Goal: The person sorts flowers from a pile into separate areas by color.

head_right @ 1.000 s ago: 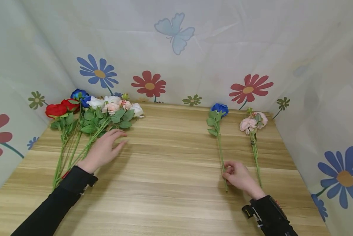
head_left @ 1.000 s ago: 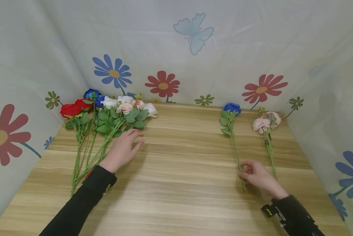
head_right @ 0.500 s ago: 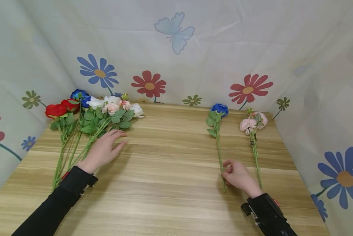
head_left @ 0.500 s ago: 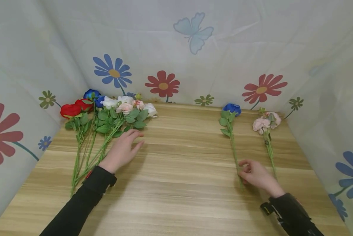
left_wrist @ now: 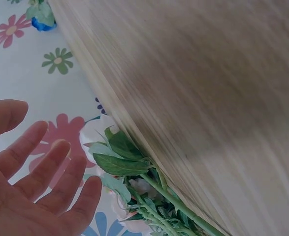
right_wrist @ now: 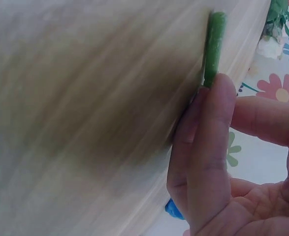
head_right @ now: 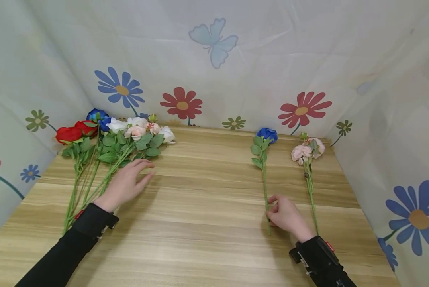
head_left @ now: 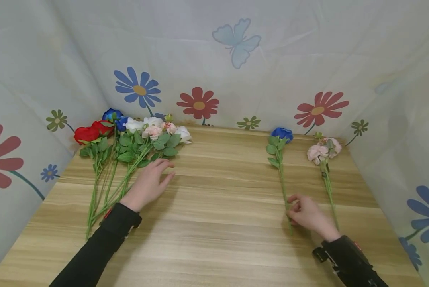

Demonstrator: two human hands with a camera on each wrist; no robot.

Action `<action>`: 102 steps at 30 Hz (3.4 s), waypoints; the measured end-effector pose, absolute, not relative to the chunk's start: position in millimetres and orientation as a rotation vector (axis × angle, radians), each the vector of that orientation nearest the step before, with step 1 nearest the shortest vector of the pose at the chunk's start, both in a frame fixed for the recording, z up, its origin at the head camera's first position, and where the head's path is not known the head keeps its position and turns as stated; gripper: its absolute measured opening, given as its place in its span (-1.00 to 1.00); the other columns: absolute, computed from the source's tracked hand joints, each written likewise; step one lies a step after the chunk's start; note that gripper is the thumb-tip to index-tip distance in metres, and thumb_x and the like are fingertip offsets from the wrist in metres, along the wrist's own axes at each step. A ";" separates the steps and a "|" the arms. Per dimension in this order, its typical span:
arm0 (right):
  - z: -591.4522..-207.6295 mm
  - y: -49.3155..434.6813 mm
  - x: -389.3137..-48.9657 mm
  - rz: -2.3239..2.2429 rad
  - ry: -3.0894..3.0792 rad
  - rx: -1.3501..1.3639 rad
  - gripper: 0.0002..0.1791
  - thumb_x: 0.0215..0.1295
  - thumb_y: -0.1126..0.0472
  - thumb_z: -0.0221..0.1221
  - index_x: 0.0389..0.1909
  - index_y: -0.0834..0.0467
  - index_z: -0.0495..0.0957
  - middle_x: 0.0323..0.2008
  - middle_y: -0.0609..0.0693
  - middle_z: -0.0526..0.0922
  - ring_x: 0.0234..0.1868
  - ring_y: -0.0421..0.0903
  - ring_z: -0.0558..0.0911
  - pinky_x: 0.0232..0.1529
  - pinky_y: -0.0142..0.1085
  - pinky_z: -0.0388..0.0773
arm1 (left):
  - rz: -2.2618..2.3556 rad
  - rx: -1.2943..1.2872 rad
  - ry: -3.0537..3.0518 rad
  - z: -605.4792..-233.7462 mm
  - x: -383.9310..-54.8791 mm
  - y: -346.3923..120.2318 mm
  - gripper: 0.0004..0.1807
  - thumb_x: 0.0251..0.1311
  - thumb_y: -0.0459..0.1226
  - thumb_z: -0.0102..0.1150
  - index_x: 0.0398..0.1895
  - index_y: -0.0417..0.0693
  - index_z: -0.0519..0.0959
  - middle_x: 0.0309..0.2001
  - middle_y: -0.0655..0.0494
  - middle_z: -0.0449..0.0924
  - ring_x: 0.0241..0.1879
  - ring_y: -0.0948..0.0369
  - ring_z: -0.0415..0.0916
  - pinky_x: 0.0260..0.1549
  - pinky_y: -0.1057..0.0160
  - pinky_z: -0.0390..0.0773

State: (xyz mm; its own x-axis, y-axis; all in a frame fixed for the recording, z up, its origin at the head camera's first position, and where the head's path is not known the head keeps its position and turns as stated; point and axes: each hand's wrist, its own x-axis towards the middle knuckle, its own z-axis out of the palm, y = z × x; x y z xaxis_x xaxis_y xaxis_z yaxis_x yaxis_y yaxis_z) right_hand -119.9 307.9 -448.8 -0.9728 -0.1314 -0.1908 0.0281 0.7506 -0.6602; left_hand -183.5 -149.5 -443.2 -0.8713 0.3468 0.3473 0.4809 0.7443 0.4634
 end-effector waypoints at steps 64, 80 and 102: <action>-402.2 158.8 -136.6 -2.266 1.689 -0.110 -0.84 0.36 0.39 -0.01 -0.08 0.31 0.36 -0.22 0.06 0.51 -0.23 -0.12 0.56 -0.14 -0.35 0.55 | -0.472 -0.267 -3.023 -401.3 -177.4 -245.4 -0.54 0.26 -0.23 0.08 0.13 -0.39 0.41 0.00 -0.40 0.49 -0.12 -0.28 0.47 -0.25 -0.23 0.46; -412.4 152.7 -132.1 -2.207 1.683 -0.104 -0.84 0.36 0.40 -0.03 -0.07 0.32 0.34 -0.22 0.06 0.51 -0.24 -0.13 0.55 -0.16 -0.35 0.54 | -0.506 -0.303 -3.231 -415.0 -174.2 -256.0 -0.60 0.22 -0.18 0.17 -0.05 -0.36 0.54 -0.27 -0.20 0.62 -0.34 -0.04 0.56 -0.39 -0.03 0.52; -417.8 154.9 -129.7 -2.168 1.686 -0.135 -0.83 0.38 0.37 -0.03 -0.05 0.30 0.36 -0.21 0.05 0.51 -0.23 -0.13 0.55 -0.12 -0.32 0.54 | -0.604 -0.352 -3.243 -425.3 -175.1 -259.7 -0.80 0.20 -0.35 0.08 -0.59 -0.11 0.45 -0.60 0.12 0.26 -0.56 0.15 0.22 -0.54 0.17 0.21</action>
